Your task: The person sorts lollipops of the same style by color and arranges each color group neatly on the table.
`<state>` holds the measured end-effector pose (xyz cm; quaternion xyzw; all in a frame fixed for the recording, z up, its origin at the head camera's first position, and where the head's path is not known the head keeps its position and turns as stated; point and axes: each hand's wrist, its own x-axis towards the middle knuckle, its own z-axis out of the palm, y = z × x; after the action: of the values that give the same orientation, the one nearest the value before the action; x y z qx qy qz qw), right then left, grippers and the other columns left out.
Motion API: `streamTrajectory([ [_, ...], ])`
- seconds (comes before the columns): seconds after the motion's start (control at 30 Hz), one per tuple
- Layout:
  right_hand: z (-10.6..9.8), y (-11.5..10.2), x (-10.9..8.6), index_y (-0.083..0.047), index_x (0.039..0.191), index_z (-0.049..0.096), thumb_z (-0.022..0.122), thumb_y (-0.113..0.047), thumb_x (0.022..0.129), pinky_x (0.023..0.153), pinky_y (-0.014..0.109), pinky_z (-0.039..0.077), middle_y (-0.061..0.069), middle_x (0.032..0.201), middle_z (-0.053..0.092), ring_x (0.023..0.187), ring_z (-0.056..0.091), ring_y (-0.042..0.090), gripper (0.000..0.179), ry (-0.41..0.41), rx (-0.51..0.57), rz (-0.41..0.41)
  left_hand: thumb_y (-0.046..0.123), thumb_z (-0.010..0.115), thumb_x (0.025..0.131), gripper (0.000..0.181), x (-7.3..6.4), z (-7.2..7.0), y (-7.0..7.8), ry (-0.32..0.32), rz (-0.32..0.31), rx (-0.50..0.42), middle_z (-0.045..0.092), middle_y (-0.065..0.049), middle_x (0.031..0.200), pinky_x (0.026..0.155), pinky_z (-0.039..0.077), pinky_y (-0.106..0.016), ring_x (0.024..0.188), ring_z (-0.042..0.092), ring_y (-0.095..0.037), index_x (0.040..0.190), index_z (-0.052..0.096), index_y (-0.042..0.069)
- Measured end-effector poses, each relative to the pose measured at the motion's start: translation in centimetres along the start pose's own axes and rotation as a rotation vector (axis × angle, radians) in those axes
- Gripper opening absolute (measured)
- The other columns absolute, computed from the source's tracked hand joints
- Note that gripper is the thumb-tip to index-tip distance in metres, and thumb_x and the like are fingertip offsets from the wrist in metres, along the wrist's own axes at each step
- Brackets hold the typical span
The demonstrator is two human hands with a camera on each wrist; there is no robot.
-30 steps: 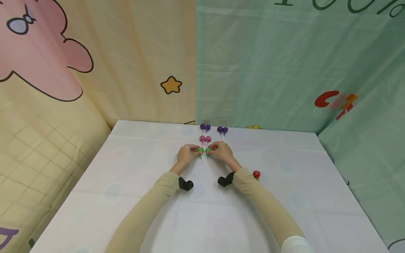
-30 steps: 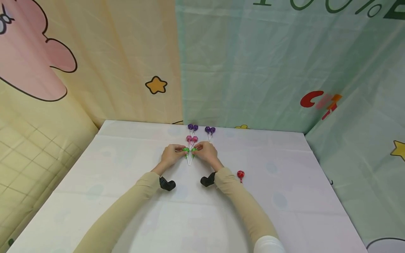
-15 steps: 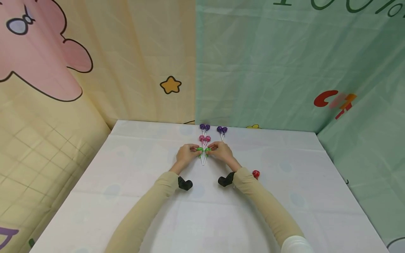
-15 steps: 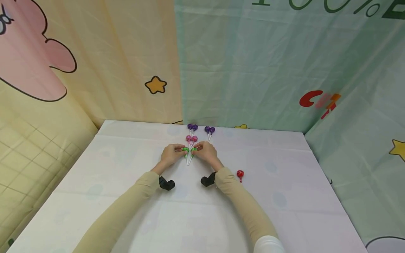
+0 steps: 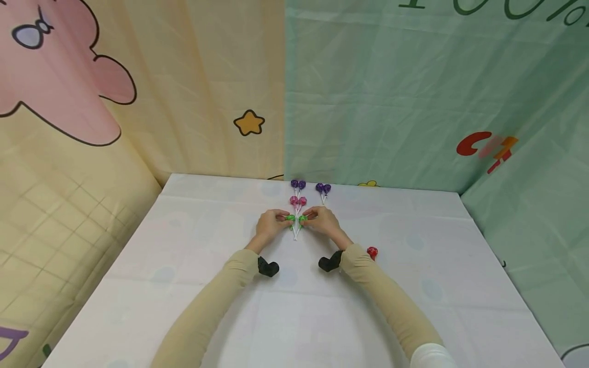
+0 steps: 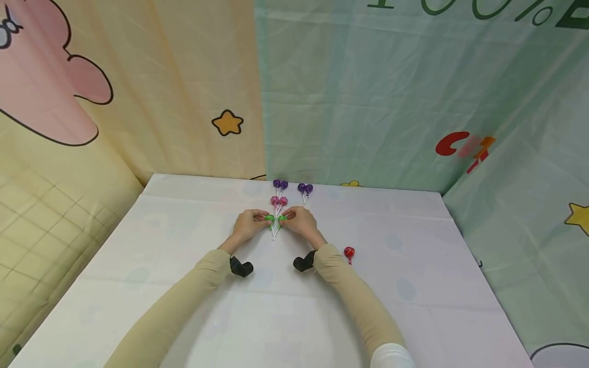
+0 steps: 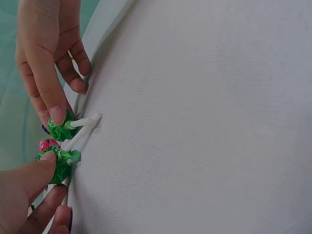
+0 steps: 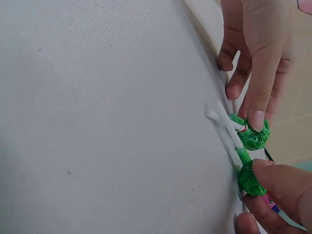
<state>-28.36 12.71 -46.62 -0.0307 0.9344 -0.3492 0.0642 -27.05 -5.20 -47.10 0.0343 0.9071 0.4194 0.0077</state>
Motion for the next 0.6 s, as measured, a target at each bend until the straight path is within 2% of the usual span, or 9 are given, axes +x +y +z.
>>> streamTrajectory([
  [0.37,-0.24,0.08,-0.12,-0.012,0.109,0.071,0.075,-0.024,0.083,0.077,0.032,0.048,0.008,0.104,0.071,0.095,0.064,0.023,0.029,-0.028,0.001,-0.05,0.022,0.074,0.084,0.03,-0.01,-0.25,-0.28,-0.044,0.004,-0.011,0.073,-0.01,0.104,0.087,0.05,-0.038,0.098,0.068,-0.023,0.112,0.072,0.009],
  [0.6,-0.18,-0.1,-0.35,-0.012,0.111,0.071,0.075,-0.024,0.083,0.077,0.033,0.049,0.009,0.106,0.071,0.096,0.064,0.024,0.03,-0.03,0.011,-0.046,0.023,0.074,0.085,0.031,-0.07,-0.31,-0.27,-0.063,-0.001,-0.017,0.073,-0.01,0.105,0.089,0.049,-0.039,0.1,0.068,-0.023,0.113,0.071,0.011],
])
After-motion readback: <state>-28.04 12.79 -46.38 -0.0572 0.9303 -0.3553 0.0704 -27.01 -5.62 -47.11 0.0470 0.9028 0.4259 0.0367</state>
